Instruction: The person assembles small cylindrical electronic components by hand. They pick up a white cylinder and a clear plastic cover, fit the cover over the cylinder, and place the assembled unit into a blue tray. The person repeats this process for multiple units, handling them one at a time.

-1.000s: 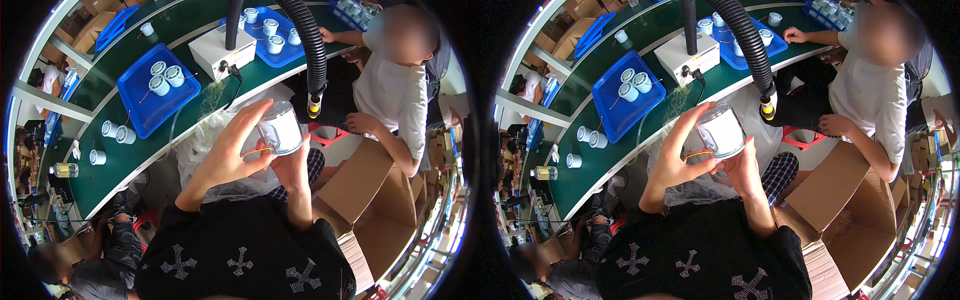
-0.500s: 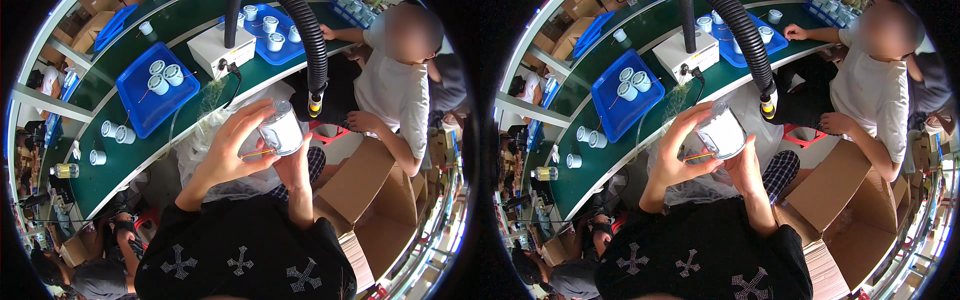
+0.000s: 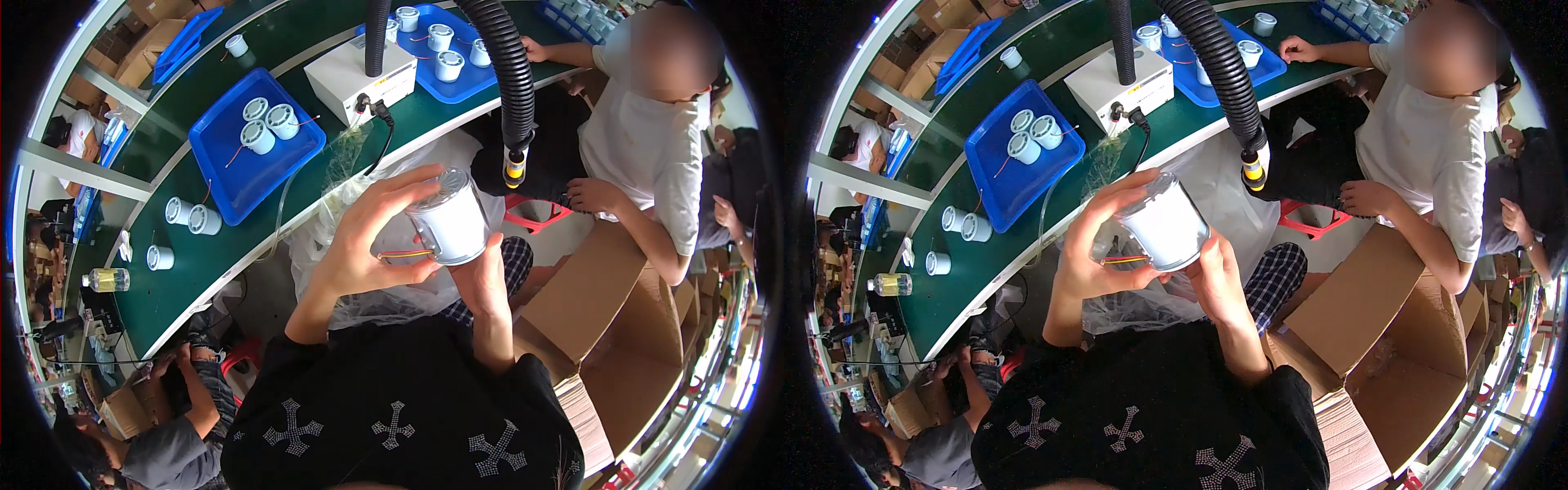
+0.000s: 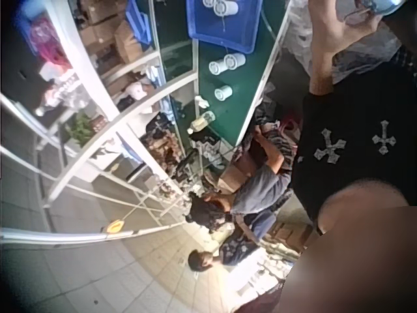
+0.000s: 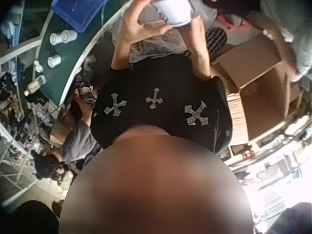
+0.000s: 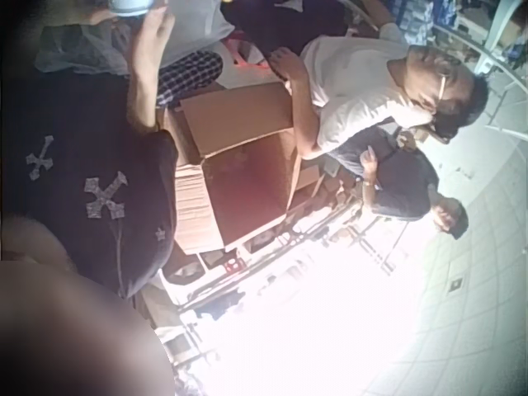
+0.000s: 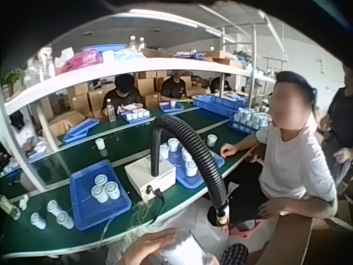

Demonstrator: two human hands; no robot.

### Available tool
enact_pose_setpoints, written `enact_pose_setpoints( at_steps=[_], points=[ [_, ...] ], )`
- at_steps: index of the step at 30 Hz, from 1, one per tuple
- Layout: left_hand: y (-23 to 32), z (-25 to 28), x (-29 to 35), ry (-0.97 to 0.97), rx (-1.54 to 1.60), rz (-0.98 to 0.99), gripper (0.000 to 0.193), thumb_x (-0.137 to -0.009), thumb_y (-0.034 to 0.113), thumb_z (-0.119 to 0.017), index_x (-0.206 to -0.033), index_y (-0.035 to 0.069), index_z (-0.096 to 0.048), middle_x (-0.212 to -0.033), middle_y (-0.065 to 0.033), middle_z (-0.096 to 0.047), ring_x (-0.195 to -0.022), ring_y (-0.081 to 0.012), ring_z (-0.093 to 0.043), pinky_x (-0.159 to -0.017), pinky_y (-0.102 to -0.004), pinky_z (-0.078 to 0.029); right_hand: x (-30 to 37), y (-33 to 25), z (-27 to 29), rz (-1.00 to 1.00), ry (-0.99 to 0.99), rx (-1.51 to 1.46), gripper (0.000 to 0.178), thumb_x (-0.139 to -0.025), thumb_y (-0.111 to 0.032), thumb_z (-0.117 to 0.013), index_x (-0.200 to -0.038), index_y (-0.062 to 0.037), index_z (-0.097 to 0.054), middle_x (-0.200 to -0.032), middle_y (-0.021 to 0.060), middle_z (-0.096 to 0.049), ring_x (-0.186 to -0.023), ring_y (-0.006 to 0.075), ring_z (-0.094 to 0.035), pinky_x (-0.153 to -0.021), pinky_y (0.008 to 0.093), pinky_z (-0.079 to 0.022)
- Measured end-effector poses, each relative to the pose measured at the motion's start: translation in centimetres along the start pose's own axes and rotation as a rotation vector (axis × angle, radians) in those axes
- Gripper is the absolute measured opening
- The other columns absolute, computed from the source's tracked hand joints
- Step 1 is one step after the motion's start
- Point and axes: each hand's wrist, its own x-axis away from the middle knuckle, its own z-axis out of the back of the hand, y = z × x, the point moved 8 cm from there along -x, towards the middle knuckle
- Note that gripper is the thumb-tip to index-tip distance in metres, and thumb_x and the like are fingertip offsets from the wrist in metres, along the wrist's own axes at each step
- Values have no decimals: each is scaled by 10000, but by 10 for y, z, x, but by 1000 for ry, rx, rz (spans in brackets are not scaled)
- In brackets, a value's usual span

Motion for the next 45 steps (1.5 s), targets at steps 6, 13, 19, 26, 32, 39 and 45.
enact_pose_setpoints(
  at_steps=[6, 13, 19, 26, 32, 39, 45],
  points=[
    [3, 2, 1, -30, 32, 25, 691, -557, 102, -757, -1185, 33, -477, -1246, -155, -495, -1082, -275, -520, -849, -340, -440, 1, -5, -6, 22, -31, 79, 811, -791, -638, -473, -1199, 59, -410, -943, 90, -572, -795, 137, -577, -643, 267, -480],
    [6, 3, 2, -14, 10, 18, 689, -558, 98, -752, -1184, 30, -471, -1239, -156, -496, -1089, -284, -514, -858, -351, -438, -3, -22, -1, 192, 46, 258, 683, -836, -458, -525, -1251, 65, -382, -1103, 144, -531, -988, 183, -513, -866, 322, -403],
    [4, -12, 9, -147, -115, 49, 684, -570, 110, -739, -1198, 51, -472, -1248, -140, -474, -1109, -301, -494, -892, -377, -422, -8, -52, -24, 389, -19, 576, 596, -738, -160, -634, -1257, 41, -421, -1264, 179, -464, -1178, 236, -434, -977, 342, -330],
    [4, -14, 6, -175, -60, 76, 674, -581, 121, -736, -1199, 55, -474, -1250, -136, -466, -1119, -305, -485, -909, -380, -415, -4, -51, -18, 412, 126, 566, 399, -872, -193, -483, -1186, 52, -499, -1158, 180, -555, -1049, 218, -532, -918, 317, -389],
    [3, -18, 11, -177, -26, 77, 659, -587, 121, -736, -1187, 46, -474, -1246, -136, -464, -1131, -302, -473, -913, -379, -416, -5, -50, -10, 382, 103, 448, 413, -969, -213, -287, -1153, 69, -528, -1129, 180, -574, -1059, 189, -511, -909, 310, -383],
    [10, -7, 7, -96, 26, 80, 677, -565, 115, -745, -1179, 40, -470, -1252, -162, -448, -1123, -301, -461, -902, -368, -410, 5, -46, -8, 342, 71, 397, 556, -916, -377, -405, -1251, 67, -426, -1202, 205, -496, -1103, 229, -482, -975, 340, -320],
    [7, -7, 14, -3, 152, 86, 729, -531, 90, -765, -1189, 54, -452, -1245, -183, -437, -1132, -314, -443, -890, -392, -410, 12, -44, -13, 356, -109, 336, 714, -754, -387, -614, -1264, 65, -400, -1266, 209, -407, -1189, 293, -404, -1004, 405, -288]
  ],
)
